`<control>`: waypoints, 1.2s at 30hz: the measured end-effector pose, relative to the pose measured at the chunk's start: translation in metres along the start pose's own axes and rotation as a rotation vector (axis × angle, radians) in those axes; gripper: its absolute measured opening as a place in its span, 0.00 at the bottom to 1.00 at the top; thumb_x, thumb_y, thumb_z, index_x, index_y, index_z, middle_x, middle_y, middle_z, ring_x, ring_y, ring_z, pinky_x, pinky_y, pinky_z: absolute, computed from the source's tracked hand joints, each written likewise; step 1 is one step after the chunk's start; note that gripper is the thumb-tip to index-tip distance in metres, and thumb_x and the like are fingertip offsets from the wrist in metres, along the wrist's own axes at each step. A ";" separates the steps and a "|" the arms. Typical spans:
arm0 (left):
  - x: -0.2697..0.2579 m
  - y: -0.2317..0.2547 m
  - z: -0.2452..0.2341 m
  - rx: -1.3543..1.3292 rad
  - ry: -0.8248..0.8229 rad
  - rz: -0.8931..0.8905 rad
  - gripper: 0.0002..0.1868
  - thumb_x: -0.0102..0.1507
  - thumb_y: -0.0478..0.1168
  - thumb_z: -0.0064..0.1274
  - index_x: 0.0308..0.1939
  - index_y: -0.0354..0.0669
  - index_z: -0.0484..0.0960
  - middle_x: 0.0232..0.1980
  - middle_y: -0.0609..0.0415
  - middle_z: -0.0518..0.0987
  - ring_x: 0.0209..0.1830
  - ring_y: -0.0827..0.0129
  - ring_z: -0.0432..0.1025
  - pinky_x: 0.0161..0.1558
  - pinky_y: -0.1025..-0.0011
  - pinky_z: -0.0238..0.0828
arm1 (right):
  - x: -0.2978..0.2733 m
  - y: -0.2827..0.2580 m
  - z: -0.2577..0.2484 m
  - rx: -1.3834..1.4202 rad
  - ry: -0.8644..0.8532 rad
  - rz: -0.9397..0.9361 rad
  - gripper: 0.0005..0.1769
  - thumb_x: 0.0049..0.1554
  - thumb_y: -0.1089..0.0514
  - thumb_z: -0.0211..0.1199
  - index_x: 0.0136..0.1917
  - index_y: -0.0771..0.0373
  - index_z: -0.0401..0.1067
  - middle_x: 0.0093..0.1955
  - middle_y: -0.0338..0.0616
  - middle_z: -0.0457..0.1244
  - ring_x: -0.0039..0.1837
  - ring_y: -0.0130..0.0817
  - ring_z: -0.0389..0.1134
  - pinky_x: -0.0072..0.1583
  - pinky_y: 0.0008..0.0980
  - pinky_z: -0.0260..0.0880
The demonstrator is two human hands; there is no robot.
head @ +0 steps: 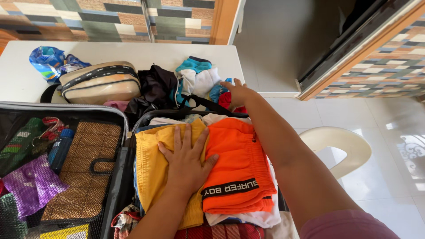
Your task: The person folds and places various clothing items into an open suitcase on a table. They handle socks, underwear, and a packaged yellow item, arranging them in the mesh pocket and main compartment.
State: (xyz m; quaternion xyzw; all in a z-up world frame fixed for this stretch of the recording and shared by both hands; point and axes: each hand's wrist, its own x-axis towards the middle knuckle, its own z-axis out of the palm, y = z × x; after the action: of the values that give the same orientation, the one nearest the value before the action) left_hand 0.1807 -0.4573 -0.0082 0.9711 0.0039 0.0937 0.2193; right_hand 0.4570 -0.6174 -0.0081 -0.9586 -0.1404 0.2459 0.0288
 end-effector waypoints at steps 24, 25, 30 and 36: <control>0.004 0.003 -0.006 -0.065 -0.089 -0.049 0.41 0.60 0.67 0.48 0.76 0.68 0.57 0.83 0.44 0.47 0.81 0.46 0.32 0.63 0.21 0.14 | 0.035 0.088 0.014 0.638 0.423 -0.107 0.27 0.46 0.72 0.62 0.59 0.55 0.77 0.47 0.45 0.71 0.49 0.36 0.72 0.50 0.36 0.73; 0.004 0.003 -0.006 -0.065 -0.083 -0.048 0.41 0.60 0.67 0.48 0.76 0.68 0.58 0.84 0.44 0.47 0.81 0.46 0.32 0.63 0.21 0.14 | 0.030 0.087 0.005 0.652 0.449 -0.095 0.27 0.46 0.72 0.63 0.59 0.54 0.76 0.46 0.45 0.71 0.48 0.36 0.72 0.49 0.36 0.73; 0.002 0.004 -0.005 -0.063 -0.066 -0.048 0.41 0.61 0.67 0.48 0.76 0.67 0.58 0.81 0.45 0.48 0.82 0.46 0.33 0.65 0.21 0.15 | 0.008 0.070 -0.050 0.789 0.585 -0.191 0.24 0.48 0.68 0.69 0.58 0.57 0.75 0.47 0.41 0.70 0.47 0.30 0.70 0.47 0.32 0.72; 0.003 0.004 -0.004 -0.060 -0.055 -0.048 0.41 0.60 0.67 0.49 0.76 0.67 0.59 0.81 0.43 0.47 0.82 0.45 0.33 0.64 0.20 0.17 | -0.014 -0.001 -0.101 0.589 0.806 -0.594 0.18 0.56 0.67 0.70 0.60 0.64 0.75 0.48 0.41 0.70 0.51 0.30 0.71 0.51 0.30 0.72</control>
State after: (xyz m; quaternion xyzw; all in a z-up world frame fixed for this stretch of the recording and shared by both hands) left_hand 0.1830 -0.4594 -0.0025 0.9659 0.0184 0.0620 0.2506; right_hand 0.4931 -0.6189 0.0876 -0.8477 -0.3069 -0.1286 0.4131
